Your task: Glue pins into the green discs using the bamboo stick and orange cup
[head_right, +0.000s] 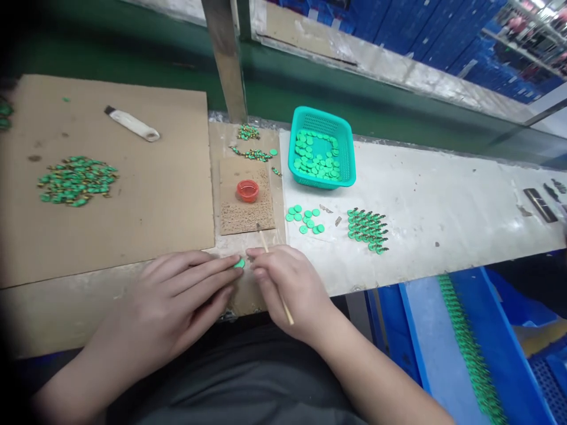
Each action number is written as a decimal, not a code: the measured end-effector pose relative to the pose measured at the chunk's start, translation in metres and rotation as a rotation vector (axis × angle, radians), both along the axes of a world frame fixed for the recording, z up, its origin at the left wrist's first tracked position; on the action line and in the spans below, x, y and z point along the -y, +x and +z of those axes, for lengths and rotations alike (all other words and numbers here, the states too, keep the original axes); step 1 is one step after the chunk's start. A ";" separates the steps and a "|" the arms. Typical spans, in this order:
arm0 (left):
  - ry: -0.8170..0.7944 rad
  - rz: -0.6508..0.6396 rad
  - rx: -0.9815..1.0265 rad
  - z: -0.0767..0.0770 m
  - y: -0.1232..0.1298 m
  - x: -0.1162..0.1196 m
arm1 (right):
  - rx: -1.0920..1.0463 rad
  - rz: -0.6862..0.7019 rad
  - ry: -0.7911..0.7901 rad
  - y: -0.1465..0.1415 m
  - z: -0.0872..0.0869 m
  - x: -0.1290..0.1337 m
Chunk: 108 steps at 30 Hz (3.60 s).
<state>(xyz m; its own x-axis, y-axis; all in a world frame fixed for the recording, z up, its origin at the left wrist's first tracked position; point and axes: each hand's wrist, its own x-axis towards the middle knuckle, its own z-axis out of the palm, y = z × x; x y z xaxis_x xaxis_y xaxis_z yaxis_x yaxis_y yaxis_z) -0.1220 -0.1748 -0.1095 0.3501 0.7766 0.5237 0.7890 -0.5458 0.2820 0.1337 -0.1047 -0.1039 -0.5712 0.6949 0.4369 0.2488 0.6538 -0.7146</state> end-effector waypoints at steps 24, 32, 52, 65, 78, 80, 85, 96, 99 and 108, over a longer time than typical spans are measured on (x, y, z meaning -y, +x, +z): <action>-0.235 0.396 -0.105 0.018 -0.062 0.022 | -0.134 -0.083 0.097 0.021 -0.023 0.014; -0.546 0.922 -0.225 0.077 -0.248 -0.042 | -0.175 -0.155 0.125 0.021 -0.014 0.010; 0.161 0.332 0.091 0.077 -0.053 0.024 | -0.428 -0.074 -0.643 -0.016 0.023 0.025; -0.110 0.052 0.528 0.065 0.030 0.020 | -0.657 0.091 -1.335 -0.020 0.059 0.018; -0.652 0.274 1.102 0.039 0.031 0.010 | -0.356 0.011 -0.625 0.033 0.035 0.007; -0.636 0.316 1.066 0.036 0.027 0.010 | -0.265 0.026 -0.563 0.043 0.031 0.003; -0.546 0.422 0.895 0.029 0.010 0.002 | -0.251 -0.030 -0.395 0.040 0.019 -0.001; -0.355 0.211 0.407 0.013 -0.003 -0.021 | -0.214 -0.140 -0.257 0.024 0.017 -0.011; -0.324 0.183 0.377 0.009 -0.001 -0.021 | -0.357 -0.208 -0.277 0.020 0.016 -0.010; -0.305 0.130 0.308 0.009 -0.001 -0.022 | -0.349 -0.135 -0.357 0.016 0.000 -0.006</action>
